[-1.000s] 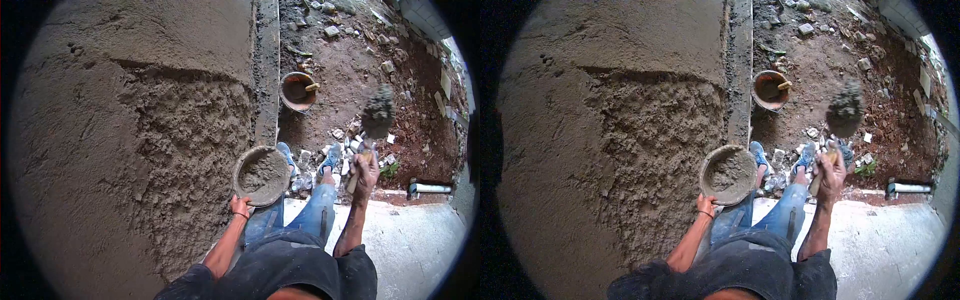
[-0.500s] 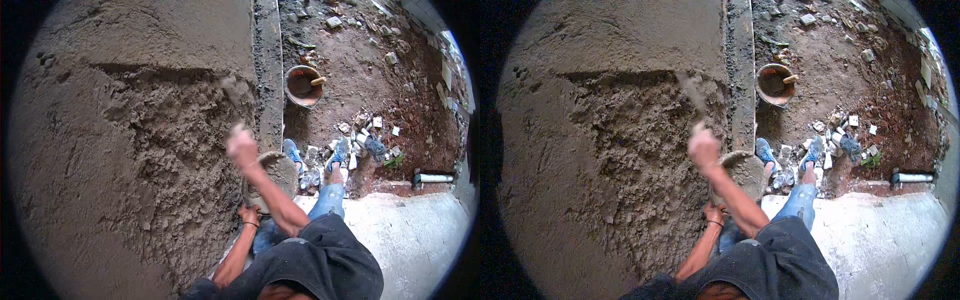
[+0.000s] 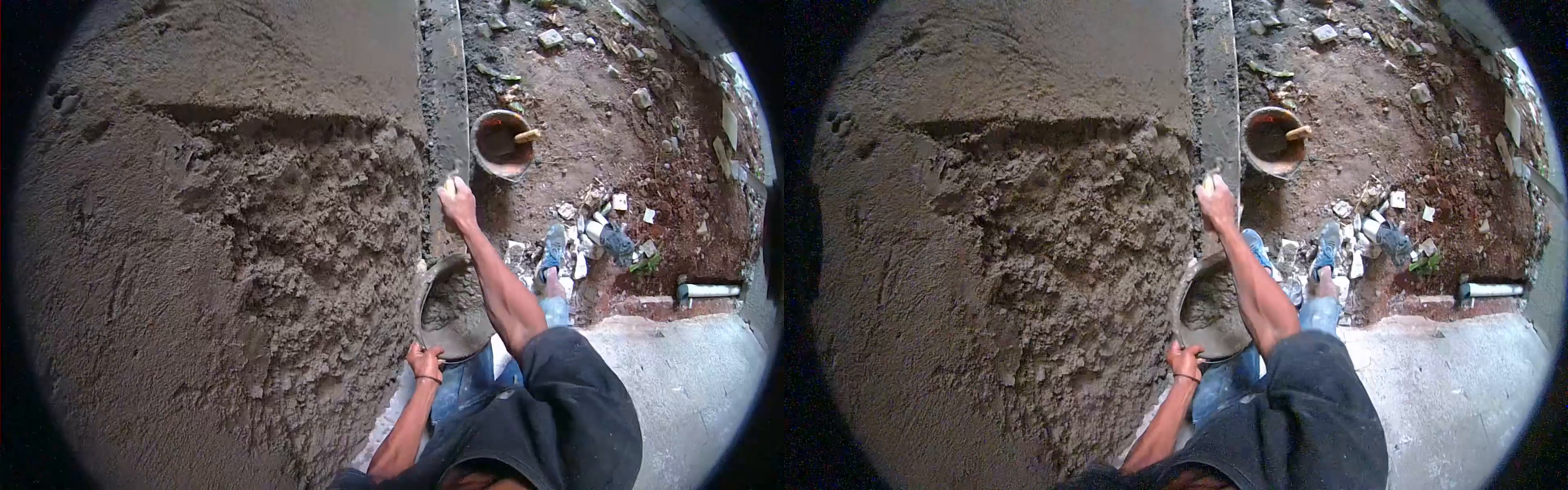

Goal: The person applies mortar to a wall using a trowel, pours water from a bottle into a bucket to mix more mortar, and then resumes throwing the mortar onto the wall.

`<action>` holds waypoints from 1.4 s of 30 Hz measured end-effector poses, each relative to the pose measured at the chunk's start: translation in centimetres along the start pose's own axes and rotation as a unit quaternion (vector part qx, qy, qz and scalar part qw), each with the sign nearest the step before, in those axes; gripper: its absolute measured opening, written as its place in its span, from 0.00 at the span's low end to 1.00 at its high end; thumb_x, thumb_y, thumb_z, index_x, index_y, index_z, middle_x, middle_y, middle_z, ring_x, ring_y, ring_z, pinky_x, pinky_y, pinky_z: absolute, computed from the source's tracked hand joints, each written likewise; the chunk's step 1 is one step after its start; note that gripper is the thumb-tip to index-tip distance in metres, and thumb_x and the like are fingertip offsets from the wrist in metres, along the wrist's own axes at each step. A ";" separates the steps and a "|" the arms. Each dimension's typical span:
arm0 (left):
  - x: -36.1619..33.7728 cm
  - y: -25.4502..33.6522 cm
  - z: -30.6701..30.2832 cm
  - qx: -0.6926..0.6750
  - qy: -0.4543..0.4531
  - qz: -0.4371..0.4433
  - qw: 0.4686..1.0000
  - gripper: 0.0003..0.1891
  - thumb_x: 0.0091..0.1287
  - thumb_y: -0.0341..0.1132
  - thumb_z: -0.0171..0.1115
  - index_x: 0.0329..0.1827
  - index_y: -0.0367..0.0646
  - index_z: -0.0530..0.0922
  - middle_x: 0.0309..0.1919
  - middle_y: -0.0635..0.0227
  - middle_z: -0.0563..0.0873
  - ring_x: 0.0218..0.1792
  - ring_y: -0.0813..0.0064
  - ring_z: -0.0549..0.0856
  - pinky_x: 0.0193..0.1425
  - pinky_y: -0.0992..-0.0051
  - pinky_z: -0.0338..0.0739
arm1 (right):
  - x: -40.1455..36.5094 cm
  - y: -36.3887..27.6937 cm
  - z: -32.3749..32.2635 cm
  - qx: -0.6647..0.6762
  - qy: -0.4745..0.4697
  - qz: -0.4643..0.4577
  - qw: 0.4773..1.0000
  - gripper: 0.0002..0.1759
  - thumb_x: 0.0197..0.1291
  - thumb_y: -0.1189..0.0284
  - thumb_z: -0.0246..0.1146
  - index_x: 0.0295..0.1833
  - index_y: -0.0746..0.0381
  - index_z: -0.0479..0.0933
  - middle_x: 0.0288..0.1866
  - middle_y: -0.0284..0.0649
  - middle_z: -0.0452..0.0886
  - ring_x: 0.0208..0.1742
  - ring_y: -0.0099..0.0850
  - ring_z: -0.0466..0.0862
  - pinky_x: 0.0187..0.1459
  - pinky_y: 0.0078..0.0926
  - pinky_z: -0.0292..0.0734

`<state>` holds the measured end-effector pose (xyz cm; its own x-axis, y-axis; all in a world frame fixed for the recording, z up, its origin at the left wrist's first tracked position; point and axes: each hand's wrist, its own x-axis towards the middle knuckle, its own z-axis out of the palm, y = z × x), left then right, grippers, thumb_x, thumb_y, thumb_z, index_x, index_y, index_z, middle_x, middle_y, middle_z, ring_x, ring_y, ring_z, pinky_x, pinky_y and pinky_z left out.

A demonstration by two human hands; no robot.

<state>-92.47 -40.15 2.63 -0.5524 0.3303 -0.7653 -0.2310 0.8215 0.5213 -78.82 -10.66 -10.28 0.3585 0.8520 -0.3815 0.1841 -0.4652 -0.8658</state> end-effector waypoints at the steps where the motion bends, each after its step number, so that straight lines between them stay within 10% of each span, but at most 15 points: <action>1: -0.1 0.0 0.2 -0.001 0.001 0.006 1.000 0.15 0.44 0.16 0.57 0.32 0.45 0.69 0.23 0.72 0.77 0.16 0.78 0.75 0.11 0.80 0.67 | 1.1 -0.4 1.4 0.017 -0.020 -0.010 1.000 0.20 0.48 0.59 0.60 0.41 0.64 0.71 0.34 0.54 0.78 0.38 0.51 0.79 0.39 0.42 0.74; 15: 0.2 1.2 0.3 -0.017 0.002 -0.007 1.000 0.15 0.43 0.16 0.56 0.35 0.42 0.73 0.26 0.70 0.80 0.15 0.79 0.74 0.10 0.81 0.64 | -8.5 -12.9 1.7 0.265 -0.077 -0.017 0.961 0.22 0.53 0.67 0.62 0.51 0.66 0.68 0.25 0.33 0.72 0.21 0.20 0.73 0.21 0.19 0.70; 24: 0.7 2.6 0.7 0.033 -0.034 0.047 0.998 0.16 0.43 0.16 0.55 0.35 0.42 0.73 0.24 0.69 0.79 0.13 0.78 0.74 0.09 0.81 0.65 | -15.1 -13.1 -12.8 0.588 -0.414 0.192 0.668 0.28 0.56 0.71 0.61 0.61 0.64 0.61 0.28 0.36 0.74 0.15 0.20 0.69 0.13 0.16 0.64; 32: 0.5 2.7 1.4 0.052 -0.033 0.039 0.997 0.20 0.44 0.17 0.55 0.42 0.44 0.73 0.29 0.71 0.80 0.20 0.77 0.78 0.11 0.81 0.68 | -13.6 -5.7 -27.3 0.444 -0.062 0.170 0.878 0.23 0.52 0.76 0.61 0.56 0.61 0.67 0.23 0.31 0.70 0.14 0.17 0.70 0.12 0.14 0.64; 42: 0.1 0.9 0.3 0.041 -0.018 0.011 0.999 0.23 0.49 0.19 0.53 0.50 0.40 0.63 0.25 0.65 0.78 0.17 0.73 0.78 0.09 0.77 0.71 | -12.1 -0.3 -37.5 0.429 0.233 -0.042 0.872 0.24 0.60 0.77 0.54 0.62 0.63 0.60 0.28 0.34 0.71 0.21 0.19 0.71 0.18 0.15 0.70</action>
<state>-92.47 -39.21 2.91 -0.5271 0.3644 -0.7677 -0.1518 0.8485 0.5070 -48.94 -29.79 6.74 0.7462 0.5911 -0.3062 -0.4534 0.1146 -0.8839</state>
